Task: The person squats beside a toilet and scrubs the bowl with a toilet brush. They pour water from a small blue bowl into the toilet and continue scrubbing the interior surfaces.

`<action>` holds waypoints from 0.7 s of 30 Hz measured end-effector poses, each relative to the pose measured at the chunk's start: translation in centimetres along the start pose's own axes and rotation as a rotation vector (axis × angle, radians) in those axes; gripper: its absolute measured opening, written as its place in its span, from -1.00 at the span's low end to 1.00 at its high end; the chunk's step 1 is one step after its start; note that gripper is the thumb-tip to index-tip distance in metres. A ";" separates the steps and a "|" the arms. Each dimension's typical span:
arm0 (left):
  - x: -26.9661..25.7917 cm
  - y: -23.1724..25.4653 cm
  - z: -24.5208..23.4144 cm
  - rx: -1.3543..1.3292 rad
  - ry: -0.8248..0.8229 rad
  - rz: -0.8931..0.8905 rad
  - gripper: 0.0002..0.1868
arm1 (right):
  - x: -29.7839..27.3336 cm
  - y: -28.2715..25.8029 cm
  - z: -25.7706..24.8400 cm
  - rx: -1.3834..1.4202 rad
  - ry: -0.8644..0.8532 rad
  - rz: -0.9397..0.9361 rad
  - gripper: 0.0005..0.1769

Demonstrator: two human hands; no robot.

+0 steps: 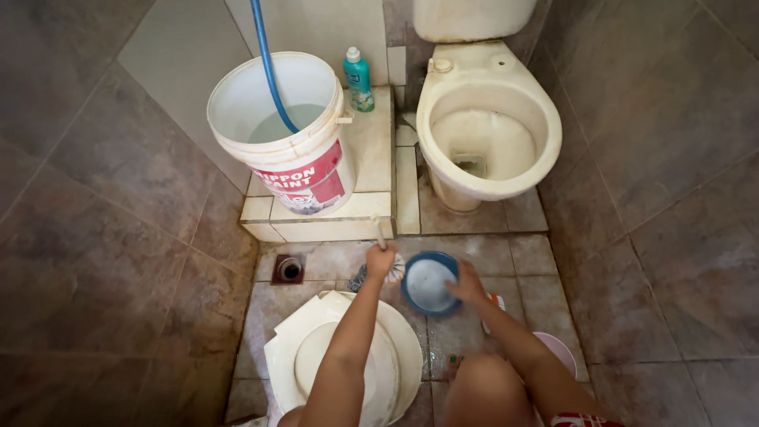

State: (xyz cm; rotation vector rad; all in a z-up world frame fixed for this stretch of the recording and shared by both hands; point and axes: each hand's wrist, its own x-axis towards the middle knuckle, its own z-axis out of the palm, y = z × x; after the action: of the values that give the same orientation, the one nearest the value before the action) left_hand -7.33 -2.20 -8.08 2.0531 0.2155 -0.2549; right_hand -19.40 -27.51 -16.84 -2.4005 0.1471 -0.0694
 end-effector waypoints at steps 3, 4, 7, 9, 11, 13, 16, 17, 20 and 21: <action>0.3 0.2 -1.6 0.012 0.023 -0.016 -0.53 | -1.2 -2.4 1.0 -0.393 -0.072 -0.447 -0.07; 0.5 -0.4 -1.8 0.016 0.020 -0.015 -0.53 | -2.1 -2.5 2.0 -0.390 -0.071 -0.443 -0.07; 1.3 -1.3 -2.0 0.026 0.044 -0.015 -0.53 | -3.0 0.3 5.7 -0.637 -0.383 -0.401 -0.33; 1.5 -1.4 -2.1 0.021 0.062 -0.052 -0.52 | -1.7 5.5 10.0 -0.635 -0.312 -0.359 -0.76; 1.2 -1.3 -2.3 0.011 0.068 -0.058 -0.53 | -0.1 6.8 10.7 -0.632 -0.343 -0.311 -0.79; 0.7 -1.1 -2.9 0.005 0.073 -0.068 -0.53 | 0.6 6.3 9.8 -0.624 -0.375 -0.261 -0.80; 0.6 -1.0 -4.4 0.029 0.090 -0.090 -0.53 | 1.4 3.3 6.8 -0.513 -0.355 -0.392 -0.84; 0.7 -1.4 -5.1 0.010 0.107 -0.090 -0.54 | 1.8 2.7 6.4 -0.485 -0.336 -0.420 -0.88; 1.5 -3.2 -7.4 -0.004 0.171 -0.108 -0.50 | 3.4 0.0 4.1 -0.412 -0.315 -0.539 -0.87; 1.7 -4.0 -8.2 0.002 0.212 -0.130 -0.44 | 3.8 -1.0 3.1 -0.367 -0.318 -0.625 -0.79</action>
State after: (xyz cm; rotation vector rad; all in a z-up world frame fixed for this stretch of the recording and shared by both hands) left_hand -5.99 6.97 -8.11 2.0702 0.4801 -0.1167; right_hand -15.29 -25.24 -18.43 -2.6906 -0.8017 0.0573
